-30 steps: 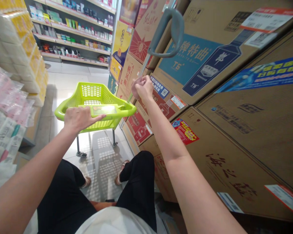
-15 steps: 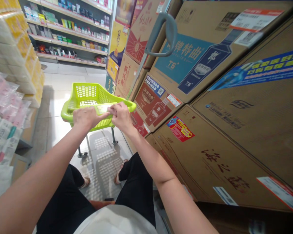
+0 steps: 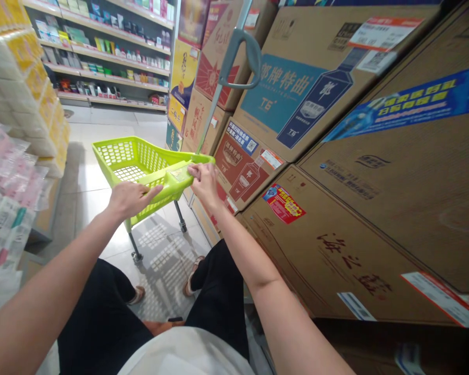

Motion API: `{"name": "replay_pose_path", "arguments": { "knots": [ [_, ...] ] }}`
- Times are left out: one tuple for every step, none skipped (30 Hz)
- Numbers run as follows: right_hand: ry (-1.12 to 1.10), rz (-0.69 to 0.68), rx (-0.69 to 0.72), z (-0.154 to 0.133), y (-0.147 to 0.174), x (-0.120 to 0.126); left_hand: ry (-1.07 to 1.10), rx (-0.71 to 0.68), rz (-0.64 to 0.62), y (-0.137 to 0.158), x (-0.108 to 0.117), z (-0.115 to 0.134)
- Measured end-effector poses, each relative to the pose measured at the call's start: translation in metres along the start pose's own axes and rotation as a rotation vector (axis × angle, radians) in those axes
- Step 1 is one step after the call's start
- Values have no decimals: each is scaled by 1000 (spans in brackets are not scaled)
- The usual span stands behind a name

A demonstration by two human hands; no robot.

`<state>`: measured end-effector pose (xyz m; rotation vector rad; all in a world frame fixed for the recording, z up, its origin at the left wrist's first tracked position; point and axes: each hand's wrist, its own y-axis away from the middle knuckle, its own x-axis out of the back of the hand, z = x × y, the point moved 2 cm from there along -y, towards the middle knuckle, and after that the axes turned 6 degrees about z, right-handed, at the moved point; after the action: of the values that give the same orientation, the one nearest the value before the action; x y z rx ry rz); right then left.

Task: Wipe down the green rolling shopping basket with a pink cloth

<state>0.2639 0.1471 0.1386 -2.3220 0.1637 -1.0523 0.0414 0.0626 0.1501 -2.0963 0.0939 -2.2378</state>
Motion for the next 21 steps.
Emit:
{"name": "replay_pose_path", "arguments": {
  "knots": [
    [-20,7,41,-9,10,-3,6,26,13,1,-2,3],
    [-43,8,90,-17,19,-6,11,39,16,3,-3,6],
    [-65,8,134,-23,26,-7,16,45,19,4,-4,10],
    [-83,6,167,-25,31,-7,21,50,24,5,-4,13],
    [-96,10,181,-25,32,-6,27,60,29,7,-4,17],
    [-103,19,176,-21,30,-4,33,71,35,8,-3,20],
    [-104,32,153,-14,26,-2,40,80,41,9,-3,24],
    [-102,51,117,-7,20,0,47,85,45,11,-3,28],
    [-99,74,71,2,14,2,53,88,47,12,-3,32],
    [-98,103,20,9,9,4,59,87,48,14,-3,37],
    [-98,134,-30,13,7,4,63,82,49,15,-3,42],
    [-98,162,-74,15,7,4,64,75,47,15,-4,48],
    [-98,185,-107,14,11,3,63,69,47,16,-4,53],
    [-98,203,-126,10,19,2,60,65,50,16,-5,59],
    [-101,211,-129,3,30,0,56,64,53,16,-5,64],
    [-107,219,-119,-5,43,-2,55,66,57,16,-5,69],
    [-121,226,-96,-13,56,-4,57,73,62,16,-6,73],
    [-139,227,-64,-19,68,-5,62,80,68,15,-6,75],
    [-155,222,-31,-24,77,-6,72,81,74,14,-6,75],
    [-166,210,-3,-25,83,-6,86,71,73,13,-7,73],
    [-169,200,11,-22,83,-5,109,45,68,11,-9,68]
  ]
}}
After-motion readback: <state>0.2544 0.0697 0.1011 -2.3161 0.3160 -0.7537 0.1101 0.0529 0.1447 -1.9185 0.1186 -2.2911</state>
